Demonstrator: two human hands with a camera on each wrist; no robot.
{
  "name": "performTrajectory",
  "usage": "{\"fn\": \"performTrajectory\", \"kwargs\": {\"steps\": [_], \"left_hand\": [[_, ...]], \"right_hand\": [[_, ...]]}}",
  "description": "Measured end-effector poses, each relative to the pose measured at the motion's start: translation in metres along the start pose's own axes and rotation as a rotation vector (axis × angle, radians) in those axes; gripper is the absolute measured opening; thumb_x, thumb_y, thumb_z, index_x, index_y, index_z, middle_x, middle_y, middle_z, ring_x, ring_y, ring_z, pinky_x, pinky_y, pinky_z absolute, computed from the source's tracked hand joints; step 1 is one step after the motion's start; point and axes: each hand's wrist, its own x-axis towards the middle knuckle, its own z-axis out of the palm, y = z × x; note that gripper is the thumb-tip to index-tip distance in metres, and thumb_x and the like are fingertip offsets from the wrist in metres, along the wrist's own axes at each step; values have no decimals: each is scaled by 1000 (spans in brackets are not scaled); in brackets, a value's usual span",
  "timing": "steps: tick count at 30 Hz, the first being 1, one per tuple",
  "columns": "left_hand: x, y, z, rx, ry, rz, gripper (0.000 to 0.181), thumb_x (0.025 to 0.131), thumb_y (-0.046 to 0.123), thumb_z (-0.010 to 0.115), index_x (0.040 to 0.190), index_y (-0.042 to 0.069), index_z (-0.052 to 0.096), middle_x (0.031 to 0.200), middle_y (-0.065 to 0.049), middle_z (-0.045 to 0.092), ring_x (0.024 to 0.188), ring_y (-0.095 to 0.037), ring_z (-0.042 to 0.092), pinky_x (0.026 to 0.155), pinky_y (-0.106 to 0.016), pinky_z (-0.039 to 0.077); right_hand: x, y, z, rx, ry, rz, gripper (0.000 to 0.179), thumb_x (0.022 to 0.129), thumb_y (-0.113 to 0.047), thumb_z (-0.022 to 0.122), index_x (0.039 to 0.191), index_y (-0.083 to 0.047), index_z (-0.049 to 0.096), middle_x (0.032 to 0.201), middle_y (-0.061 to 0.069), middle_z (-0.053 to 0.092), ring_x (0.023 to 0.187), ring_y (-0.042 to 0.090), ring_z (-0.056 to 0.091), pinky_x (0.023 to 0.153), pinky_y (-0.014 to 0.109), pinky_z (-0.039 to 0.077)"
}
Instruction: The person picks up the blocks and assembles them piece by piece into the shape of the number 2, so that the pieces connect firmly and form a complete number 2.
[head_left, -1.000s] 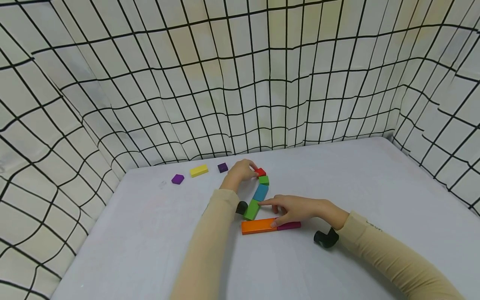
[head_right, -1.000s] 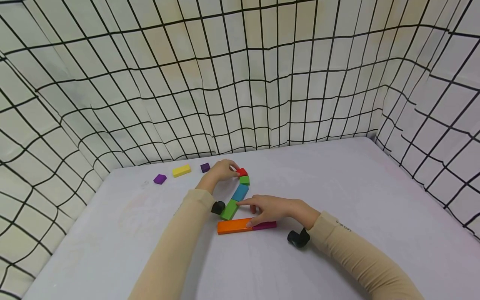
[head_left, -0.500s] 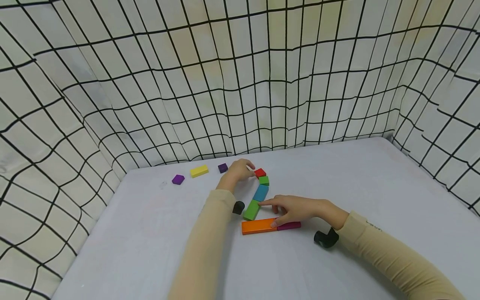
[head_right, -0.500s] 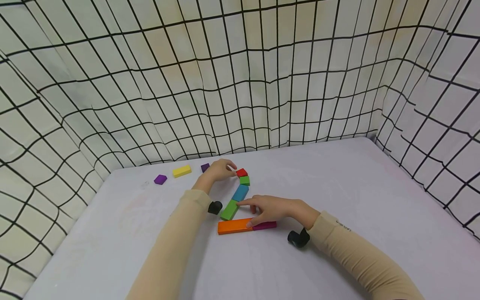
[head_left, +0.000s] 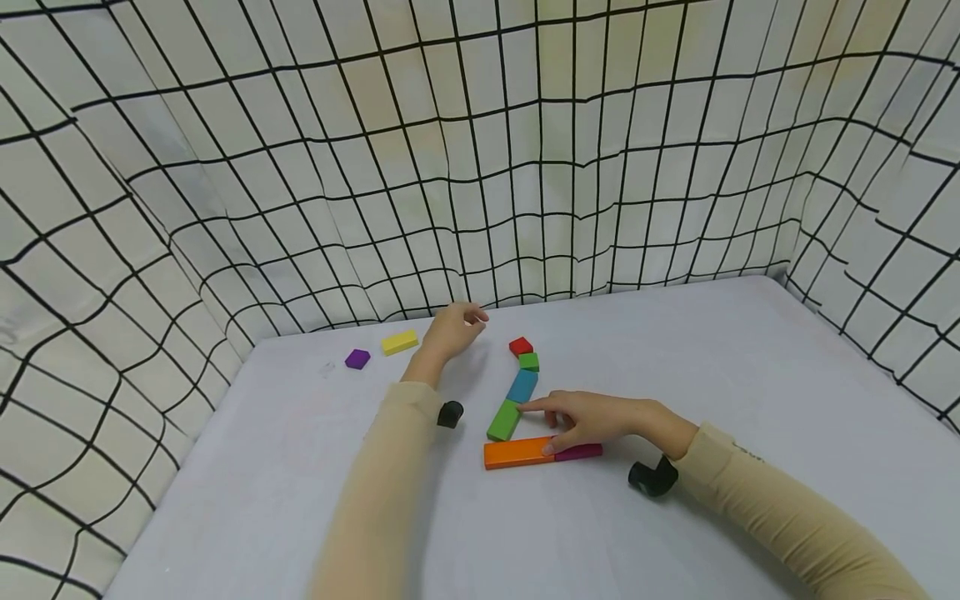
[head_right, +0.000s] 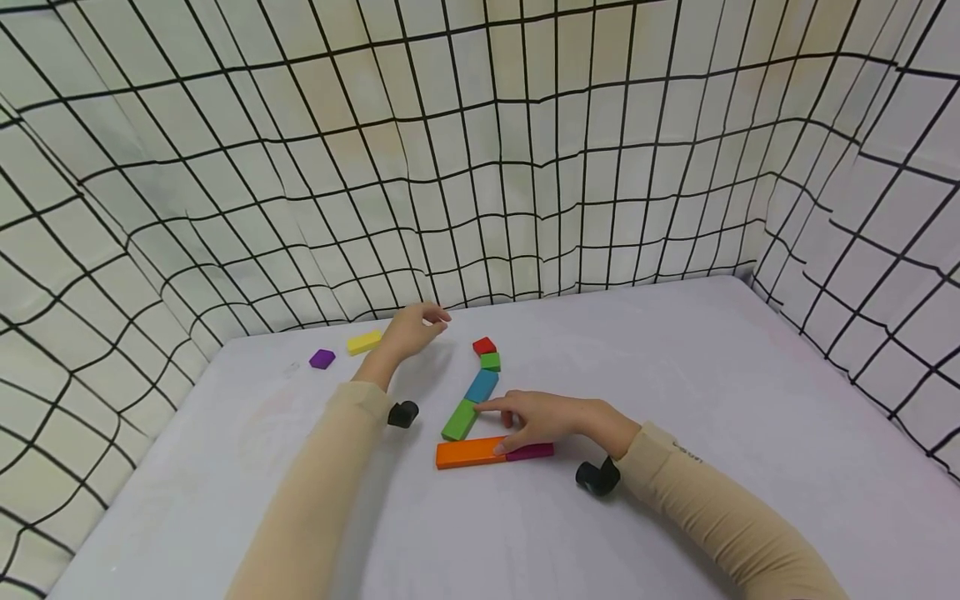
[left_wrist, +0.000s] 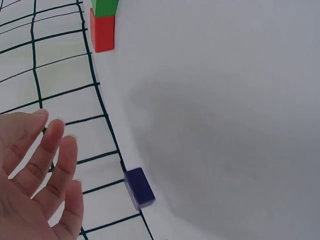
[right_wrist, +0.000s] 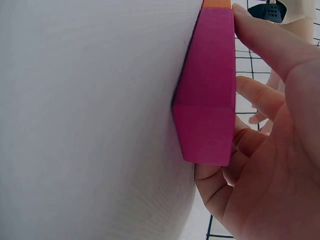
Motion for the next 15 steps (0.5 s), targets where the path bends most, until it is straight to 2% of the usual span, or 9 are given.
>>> {"fn": "performTrajectory", "kwargs": {"steps": [6,15], "left_hand": [[-6,-15,-7,13,37,22,22,104,11,58,119,2,70,121,-15,67,117,-32,57,99,-46,46],[-10,-41,-16,-27,104,-33,22,104,11,56,118,1,71,121,-16,68,115,-33,59,97,-47,47]], "right_hand": [[-1,-1,0,-2,1,-1,68,94,-29,76,155,-16,47,103,-1,54,91,17,49,75,29,42],[-1,0,1,-7,3,-17,68,95,-28,76,155,-15,47,103,-1,54,91,17,49,74,27,43]]}}
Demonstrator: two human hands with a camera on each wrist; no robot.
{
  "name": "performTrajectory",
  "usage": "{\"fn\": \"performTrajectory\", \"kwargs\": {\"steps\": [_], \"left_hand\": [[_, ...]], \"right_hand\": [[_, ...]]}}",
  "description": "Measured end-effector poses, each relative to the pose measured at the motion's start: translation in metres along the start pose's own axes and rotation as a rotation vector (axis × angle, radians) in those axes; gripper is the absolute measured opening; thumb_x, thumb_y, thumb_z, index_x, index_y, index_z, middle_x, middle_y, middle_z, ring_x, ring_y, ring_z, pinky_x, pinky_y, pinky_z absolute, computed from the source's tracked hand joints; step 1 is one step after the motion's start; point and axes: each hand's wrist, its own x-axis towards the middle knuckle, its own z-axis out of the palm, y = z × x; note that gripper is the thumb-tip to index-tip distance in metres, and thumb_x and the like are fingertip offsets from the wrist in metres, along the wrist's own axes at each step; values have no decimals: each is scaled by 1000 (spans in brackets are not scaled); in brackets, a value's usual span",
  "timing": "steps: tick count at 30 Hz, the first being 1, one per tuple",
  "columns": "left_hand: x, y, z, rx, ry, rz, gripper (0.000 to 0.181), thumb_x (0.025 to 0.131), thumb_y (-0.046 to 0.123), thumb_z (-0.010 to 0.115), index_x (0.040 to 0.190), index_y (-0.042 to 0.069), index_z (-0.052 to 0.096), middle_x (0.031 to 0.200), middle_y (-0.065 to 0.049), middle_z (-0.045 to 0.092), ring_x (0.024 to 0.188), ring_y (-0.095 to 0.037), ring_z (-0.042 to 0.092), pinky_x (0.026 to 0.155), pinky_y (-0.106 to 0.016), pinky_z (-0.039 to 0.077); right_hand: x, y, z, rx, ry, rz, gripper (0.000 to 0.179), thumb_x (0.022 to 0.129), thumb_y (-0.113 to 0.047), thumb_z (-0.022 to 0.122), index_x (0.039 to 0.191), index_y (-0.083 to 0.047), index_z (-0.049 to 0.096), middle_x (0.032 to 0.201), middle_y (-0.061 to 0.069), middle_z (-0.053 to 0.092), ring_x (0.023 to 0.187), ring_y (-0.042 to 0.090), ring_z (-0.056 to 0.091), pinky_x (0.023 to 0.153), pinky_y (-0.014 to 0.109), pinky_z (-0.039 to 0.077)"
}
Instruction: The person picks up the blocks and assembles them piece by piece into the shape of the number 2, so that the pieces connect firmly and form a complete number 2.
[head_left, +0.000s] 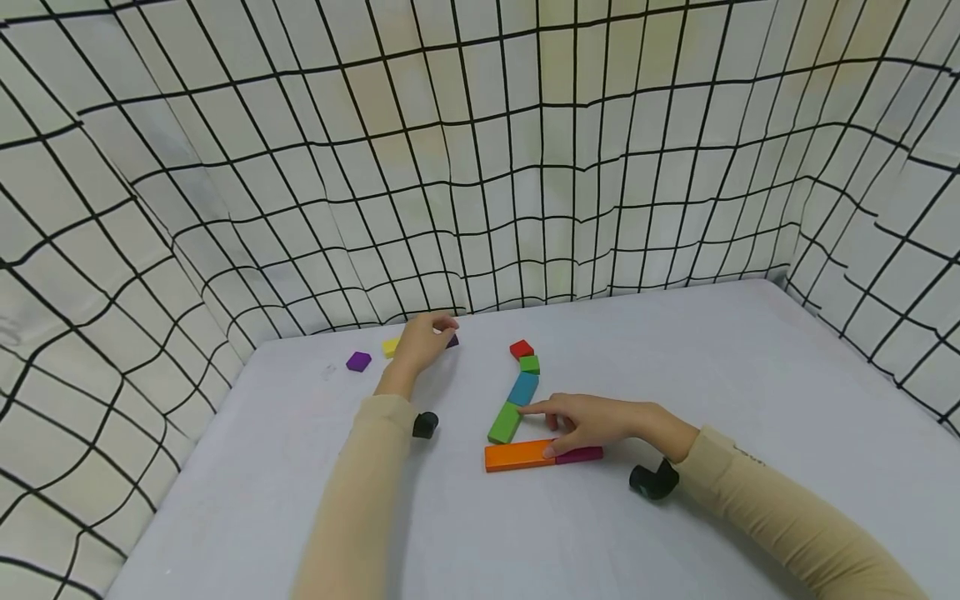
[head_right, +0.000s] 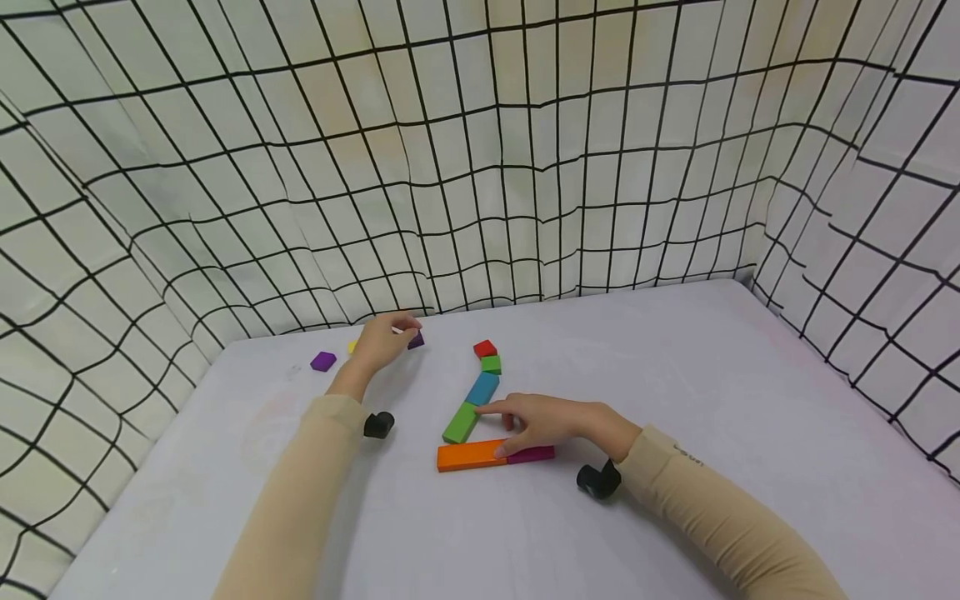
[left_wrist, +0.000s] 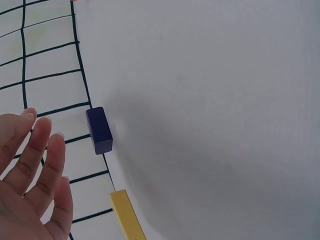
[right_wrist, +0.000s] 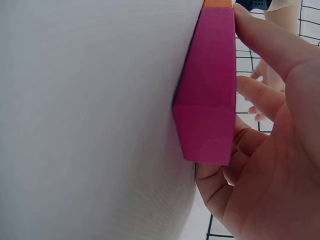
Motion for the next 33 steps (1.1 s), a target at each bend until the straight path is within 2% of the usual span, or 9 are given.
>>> {"fn": "performTrajectory", "kwargs": {"steps": [6,12,19,24,29,33], "left_hand": [[1,-14,-1,-65,25,-34,20,102,10,58,116,0,69,119,-21,66,112,-35,59,97,-48,46],[3,-24,1,-116,25,-91,24,100,9,61,120,-2,67,114,-22,67,102,-33,63,89,-42,49],[5,-32,3,-180,-52,-257,35,102,15,61,134,1,60,117,-20,67,88,-23,65,77,-32,48],[7,-32,4,-172,-93,-306,43,102,18,60,142,4,53,121,-20,65,94,-23,63,82,-35,47],[8,-29,5,-126,-100,-294,46,101,16,61,144,2,51,126,-24,62,100,-27,62,90,-39,47],[8,-26,7,-73,-99,-282,46,100,14,60,144,2,51,138,-27,55,117,-34,55,105,-48,42]], "right_hand": [[-1,0,0,1,3,-8,68,95,-28,76,155,-14,47,103,-1,53,91,17,48,74,27,42],[-2,1,0,0,3,-9,68,94,-28,76,154,-14,48,103,-1,53,91,16,48,74,27,42],[-1,2,1,8,-4,-6,68,95,-28,76,155,-15,47,104,-1,54,90,16,48,74,27,42],[0,2,2,8,-4,0,68,95,-29,76,155,-16,47,104,-1,53,91,16,48,75,27,41],[0,3,2,8,-2,4,68,95,-29,76,155,-17,47,104,-1,53,91,17,48,74,27,41],[1,4,2,12,2,5,68,95,-29,76,155,-17,47,104,-1,53,91,17,48,75,28,42]]}}
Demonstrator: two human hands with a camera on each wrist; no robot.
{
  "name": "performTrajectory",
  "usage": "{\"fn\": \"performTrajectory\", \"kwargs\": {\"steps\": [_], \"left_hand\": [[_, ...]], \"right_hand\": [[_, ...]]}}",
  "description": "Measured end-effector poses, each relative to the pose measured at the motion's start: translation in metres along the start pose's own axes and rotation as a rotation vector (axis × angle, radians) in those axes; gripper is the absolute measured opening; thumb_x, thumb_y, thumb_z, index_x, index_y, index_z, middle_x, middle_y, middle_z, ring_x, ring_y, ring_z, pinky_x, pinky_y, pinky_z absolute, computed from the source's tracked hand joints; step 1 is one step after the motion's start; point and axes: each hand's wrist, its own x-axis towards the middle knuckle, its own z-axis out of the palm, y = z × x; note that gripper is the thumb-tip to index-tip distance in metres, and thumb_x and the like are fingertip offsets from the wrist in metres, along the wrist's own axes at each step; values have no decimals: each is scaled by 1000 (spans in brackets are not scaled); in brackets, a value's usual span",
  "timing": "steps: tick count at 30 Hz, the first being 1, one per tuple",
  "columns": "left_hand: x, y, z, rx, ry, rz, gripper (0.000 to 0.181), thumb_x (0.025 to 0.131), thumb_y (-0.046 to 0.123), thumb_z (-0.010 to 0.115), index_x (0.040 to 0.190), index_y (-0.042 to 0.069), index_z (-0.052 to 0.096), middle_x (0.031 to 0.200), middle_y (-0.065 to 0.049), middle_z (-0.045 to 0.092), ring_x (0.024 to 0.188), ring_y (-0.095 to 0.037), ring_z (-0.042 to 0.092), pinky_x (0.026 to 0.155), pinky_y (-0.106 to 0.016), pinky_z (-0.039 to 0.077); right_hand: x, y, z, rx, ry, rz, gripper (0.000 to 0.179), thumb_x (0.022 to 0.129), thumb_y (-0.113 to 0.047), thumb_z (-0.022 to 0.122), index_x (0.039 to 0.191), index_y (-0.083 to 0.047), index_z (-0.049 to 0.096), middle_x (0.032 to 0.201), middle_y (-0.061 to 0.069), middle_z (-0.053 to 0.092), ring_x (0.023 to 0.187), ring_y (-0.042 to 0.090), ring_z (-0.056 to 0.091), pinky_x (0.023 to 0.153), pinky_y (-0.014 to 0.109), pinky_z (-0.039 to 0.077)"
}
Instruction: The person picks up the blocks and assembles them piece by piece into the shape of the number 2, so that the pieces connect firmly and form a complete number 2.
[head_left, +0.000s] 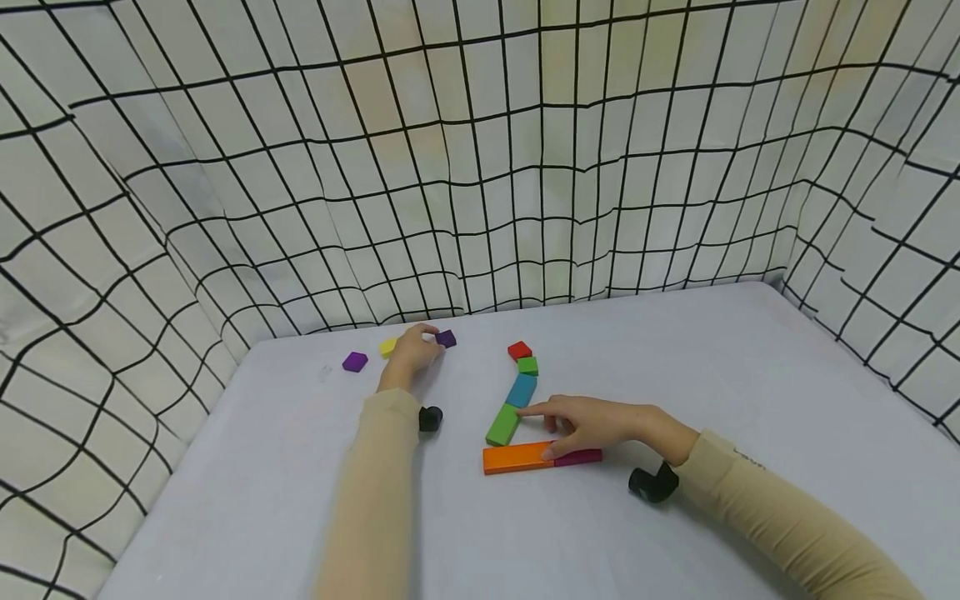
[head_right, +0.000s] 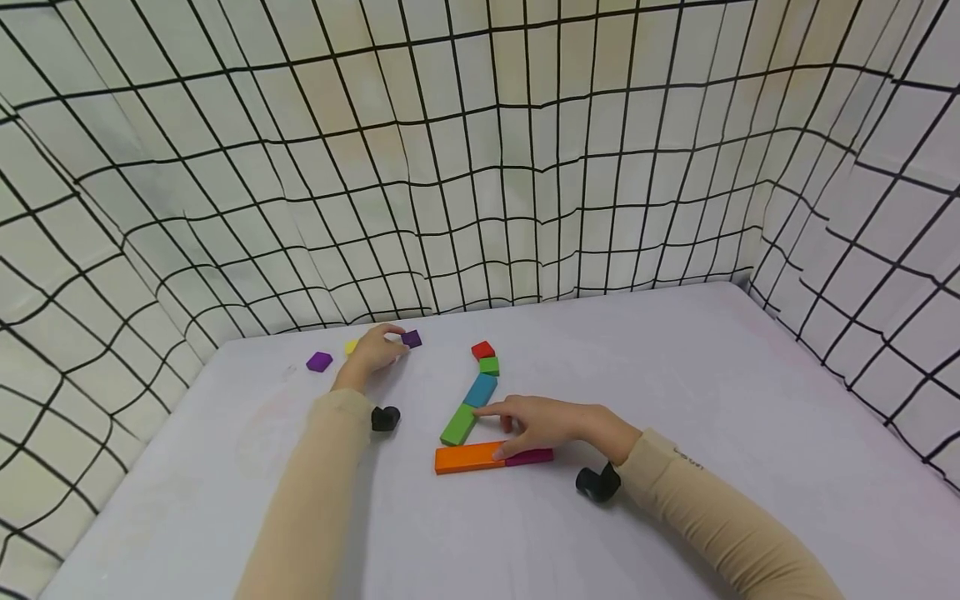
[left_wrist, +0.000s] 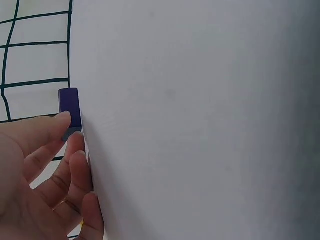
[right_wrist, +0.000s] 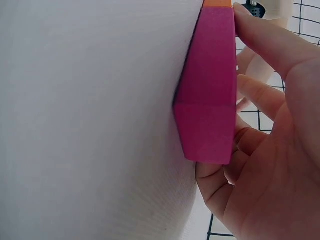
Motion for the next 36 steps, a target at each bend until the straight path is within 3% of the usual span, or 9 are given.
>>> {"fn": "performTrajectory", "kwargs": {"steps": [3,7,22,36], "left_hand": [[0,2,1,25,4,-2,45,100,13,60,143,2,52,148,-27,49,128,-37,49,111,-50,36],[0,4,1,23,11,-15,44,100,14,62,142,2,53,148,-26,48,131,-38,48,112,-51,36],[-1,3,-1,41,1,5,41,100,14,63,137,-3,56,134,-27,59,125,-38,56,107,-48,42],[-4,9,2,55,-14,77,40,99,12,66,135,-6,58,125,-25,62,112,-34,59,99,-43,47]], "right_hand": [[0,0,0,4,0,1,68,95,-29,76,155,-17,47,105,-1,53,92,17,48,75,28,42],[-1,-2,-2,0,1,-7,68,95,-28,76,155,-16,47,105,-1,54,92,17,49,75,28,43],[0,-2,-1,-2,4,-4,68,94,-29,76,155,-15,48,103,-2,54,92,17,49,75,28,43],[-1,-4,-1,5,5,-4,68,95,-28,76,155,-15,48,104,-1,54,92,18,49,75,27,43]]}}
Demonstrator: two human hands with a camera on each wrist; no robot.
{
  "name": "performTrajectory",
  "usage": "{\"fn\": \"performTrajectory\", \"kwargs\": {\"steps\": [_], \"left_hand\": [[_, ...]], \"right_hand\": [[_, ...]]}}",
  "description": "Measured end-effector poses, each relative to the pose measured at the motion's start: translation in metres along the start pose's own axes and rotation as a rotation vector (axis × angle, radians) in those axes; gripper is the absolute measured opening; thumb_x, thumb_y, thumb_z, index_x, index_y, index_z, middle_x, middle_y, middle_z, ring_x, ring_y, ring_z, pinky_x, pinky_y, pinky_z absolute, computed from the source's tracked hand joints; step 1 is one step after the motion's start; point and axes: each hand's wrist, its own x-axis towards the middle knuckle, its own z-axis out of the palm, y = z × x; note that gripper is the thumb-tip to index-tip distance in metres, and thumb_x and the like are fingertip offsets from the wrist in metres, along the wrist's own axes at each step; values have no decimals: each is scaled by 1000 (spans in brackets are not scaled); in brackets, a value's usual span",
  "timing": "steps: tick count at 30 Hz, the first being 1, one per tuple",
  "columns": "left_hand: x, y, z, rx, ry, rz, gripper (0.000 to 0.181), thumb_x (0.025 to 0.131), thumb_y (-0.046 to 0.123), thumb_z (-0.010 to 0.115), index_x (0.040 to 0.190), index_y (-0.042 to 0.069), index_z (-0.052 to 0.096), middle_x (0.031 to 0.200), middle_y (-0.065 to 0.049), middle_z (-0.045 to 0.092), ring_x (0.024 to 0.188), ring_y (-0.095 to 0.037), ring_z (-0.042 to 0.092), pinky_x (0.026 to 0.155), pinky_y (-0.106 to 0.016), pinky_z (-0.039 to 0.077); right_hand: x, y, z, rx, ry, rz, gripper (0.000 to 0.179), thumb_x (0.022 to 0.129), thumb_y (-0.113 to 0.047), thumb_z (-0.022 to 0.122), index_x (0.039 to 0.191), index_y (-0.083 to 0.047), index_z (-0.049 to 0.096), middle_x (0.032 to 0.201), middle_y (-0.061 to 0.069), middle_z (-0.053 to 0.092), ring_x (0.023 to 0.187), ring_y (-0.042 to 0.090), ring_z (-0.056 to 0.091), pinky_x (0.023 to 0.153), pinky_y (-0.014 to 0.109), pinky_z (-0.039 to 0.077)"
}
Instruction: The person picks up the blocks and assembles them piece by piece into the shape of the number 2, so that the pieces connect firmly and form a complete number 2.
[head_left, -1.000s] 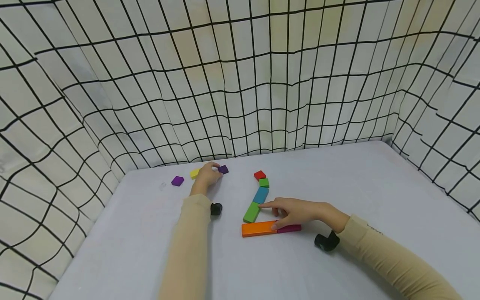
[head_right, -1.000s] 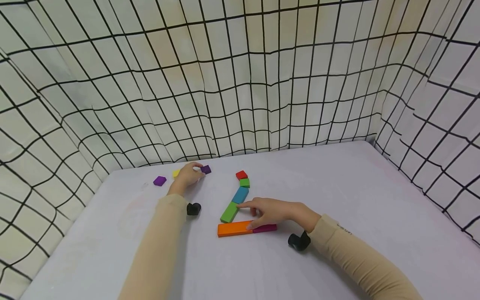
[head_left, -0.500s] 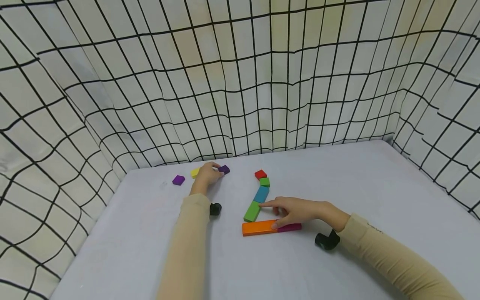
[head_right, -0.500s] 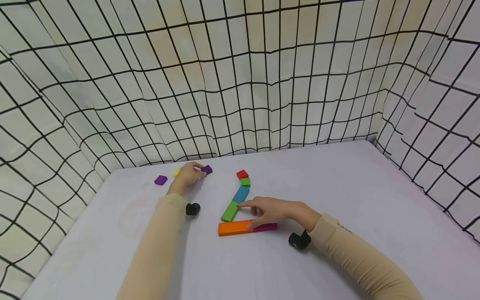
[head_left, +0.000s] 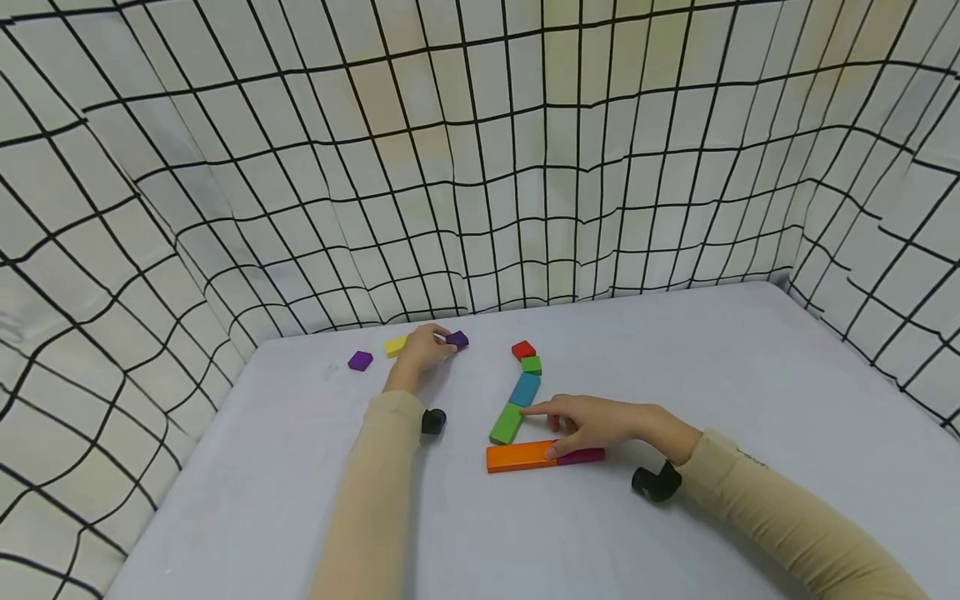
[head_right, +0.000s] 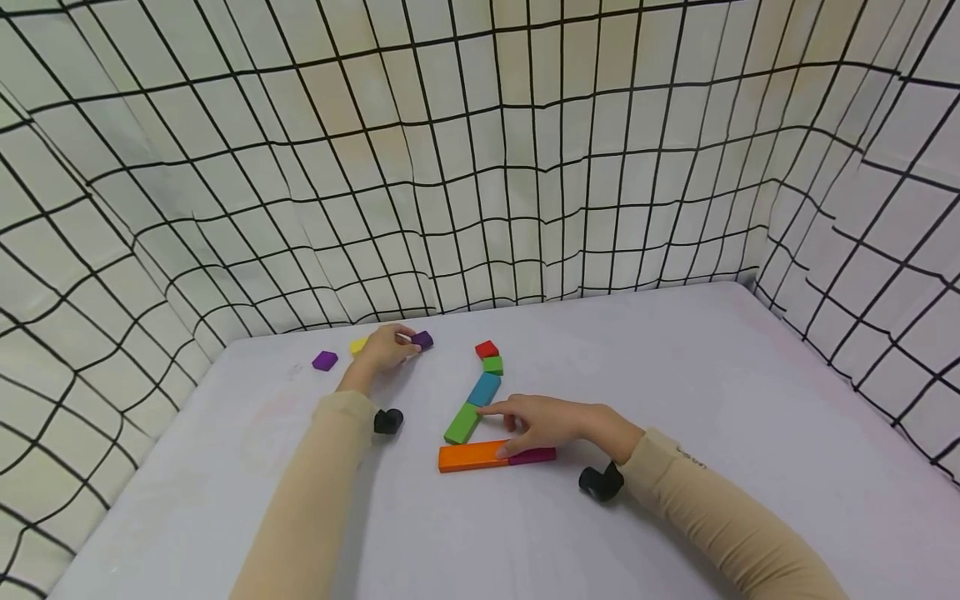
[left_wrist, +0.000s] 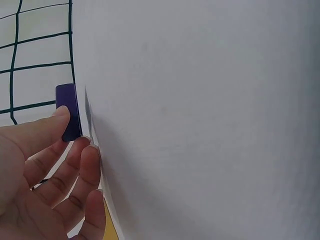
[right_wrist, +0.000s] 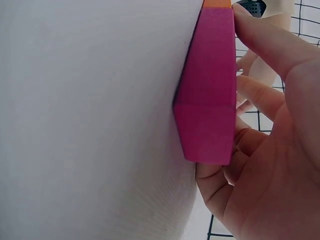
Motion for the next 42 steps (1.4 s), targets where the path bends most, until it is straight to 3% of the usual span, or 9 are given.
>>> {"fn": "performTrajectory", "kwargs": {"steps": [12,24,42], "left_hand": [[-3,13,5,-16,-25,-15,39,101,14,65,136,-2,57,128,-22,62,109,-32,60,94,-41,50],[-4,22,12,9,-31,25,38,100,12,67,134,-3,60,126,-22,64,107,-31,63,92,-39,52],[-3,42,23,5,-40,23,37,99,13,68,132,0,61,125,-20,65,103,-29,65,91,-38,52]], "right_hand": [[1,2,0,10,-4,-4,67,95,-28,75,155,-15,48,105,0,54,90,18,49,73,27,42],[1,0,1,4,-2,5,66,95,-28,75,154,-16,48,104,-1,54,90,17,49,74,27,42],[1,1,0,4,-2,2,66,95,-27,76,154,-16,48,104,-2,54,91,17,49,75,27,43]]}}
